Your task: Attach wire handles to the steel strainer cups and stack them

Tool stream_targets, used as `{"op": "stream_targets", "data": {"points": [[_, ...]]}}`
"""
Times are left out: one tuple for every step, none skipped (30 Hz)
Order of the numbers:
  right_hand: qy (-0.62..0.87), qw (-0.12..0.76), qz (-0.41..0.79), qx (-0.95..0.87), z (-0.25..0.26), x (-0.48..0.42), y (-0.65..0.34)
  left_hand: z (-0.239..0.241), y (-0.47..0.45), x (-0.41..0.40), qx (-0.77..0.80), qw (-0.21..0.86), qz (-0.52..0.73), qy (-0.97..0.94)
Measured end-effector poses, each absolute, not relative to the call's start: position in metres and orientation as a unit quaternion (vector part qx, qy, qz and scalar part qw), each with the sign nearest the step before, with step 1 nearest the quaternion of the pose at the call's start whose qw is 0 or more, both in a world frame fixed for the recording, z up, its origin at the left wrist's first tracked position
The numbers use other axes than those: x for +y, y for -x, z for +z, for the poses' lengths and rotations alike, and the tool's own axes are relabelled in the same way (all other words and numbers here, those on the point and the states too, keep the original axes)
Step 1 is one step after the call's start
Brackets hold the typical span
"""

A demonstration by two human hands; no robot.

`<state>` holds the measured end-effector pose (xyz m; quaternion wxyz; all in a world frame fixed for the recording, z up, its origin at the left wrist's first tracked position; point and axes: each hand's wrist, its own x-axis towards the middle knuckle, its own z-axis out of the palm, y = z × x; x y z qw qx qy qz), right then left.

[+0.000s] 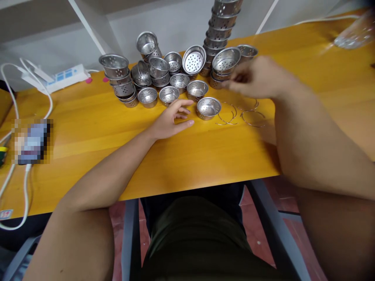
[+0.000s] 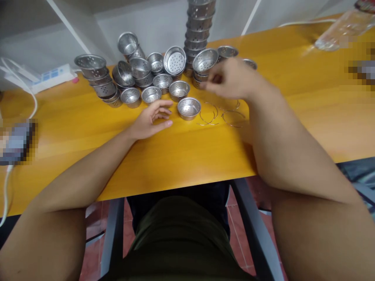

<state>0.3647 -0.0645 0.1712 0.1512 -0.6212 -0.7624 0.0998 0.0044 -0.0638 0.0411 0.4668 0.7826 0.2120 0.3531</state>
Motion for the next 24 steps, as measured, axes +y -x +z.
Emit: {"op": "stream_targets", "data": {"points": [[0.583,0.120,0.144,-0.791,0.169,-0.066,-0.361,0.040,-0.004,-0.063,0.217,0.469,0.353,-0.780],[0.550,0.099,0.182,-0.809,0.167,-0.067,-0.357,0.040,-0.004,-0.063,0.223,0.471,0.352,-0.778],[0.527,0.089,0.215,-0.817,0.164,-0.068,-0.354,0.039,-0.004,-0.062,0.228,0.472,0.350,-0.776],[0.510,0.091,0.244,-0.820,0.161,-0.069,-0.350,0.038,-0.004,-0.062,0.231,0.471,0.348,-0.777],[0.498,0.103,0.267,-0.818,0.159,-0.071,-0.347,0.037,-0.004,-0.061,0.232,0.470,0.345,-0.779],[0.490,0.121,0.290,-0.813,0.157,-0.072,-0.344,0.036,-0.005,-0.060,0.230,0.469,0.343,-0.781],[0.482,0.142,0.314,-0.805,0.155,-0.075,-0.340,0.035,-0.005,-0.059,0.226,0.468,0.343,-0.783],[0.473,0.161,0.340,-0.797,0.153,-0.078,-0.336,0.034,-0.006,-0.058,0.220,0.467,0.342,-0.785],[0.463,0.177,0.364,-0.789,0.151,-0.081,-0.332,0.033,-0.006,-0.057,0.212,0.466,0.343,-0.788],[0.451,0.192,0.386,-0.781,0.150,-0.084,-0.328,0.033,-0.007,-0.057,0.203,0.464,0.343,-0.791],[0.439,0.206,0.404,-0.776,0.149,-0.087,-0.323,0.033,-0.007,-0.056,0.195,0.459,0.343,-0.796],[0.425,0.218,0.421,-0.771,0.147,-0.089,-0.318,0.034,-0.008,-0.056,0.189,0.453,0.342,-0.801],[0.412,0.229,0.434,-0.767,0.146,-0.090,-0.314,0.036,-0.008,-0.057,0.185,0.445,0.342,-0.806],[0.401,0.238,0.444,-0.765,0.145,-0.091,-0.312,0.037,-0.008,-0.057,0.182,0.438,0.344,-0.810],[0.393,0.246,0.449,-0.764,0.145,-0.091,-0.310,0.038,-0.008,-0.057,0.179,0.432,0.347,-0.813],[0.390,0.254,0.452,-0.761,0.144,-0.090,-0.309,0.039,-0.008,-0.058,0.176,0.428,0.349,-0.815],[0.392,0.264,0.453,-0.756,0.144,-0.089,-0.310,0.040,-0.007,-0.058,0.174,0.425,0.351,-0.816],[0.395,0.274,0.453,-0.750,0.145,-0.088,-0.311,0.040,-0.007,-0.057,0.172,0.421,0.353,-0.818],[0.400,0.283,0.454,-0.744,0.145,-0.088,-0.312,0.039,-0.007,-0.056,0.171,0.418,0.353,-0.819],[0.406,0.288,0.456,-0.738,0.147,-0.088,-0.314,0.039,-0.007,-0.055,0.171,0.415,0.353,-0.821],[0.413,0.286,0.457,-0.734,0.149,-0.088,-0.316,0.038,-0.007,-0.054,0.172,0.412,0.352,-0.822],[0.421,0.277,0.456,-0.733,0.152,-0.088,-0.319,0.037,-0.007,-0.053,0.173,0.411,0.352,-0.823],[0.432,0.261,0.446,-0.739,0.155,-0.088,-0.321,0.036,-0.007,-0.052,0.173,0.412,0.353,-0.822],[0.448,0.237,0.426,-0.750,0.160,-0.089,-0.325,0.036,-0.008,-0.052,0.174,0.414,0.353,-0.821]]}}
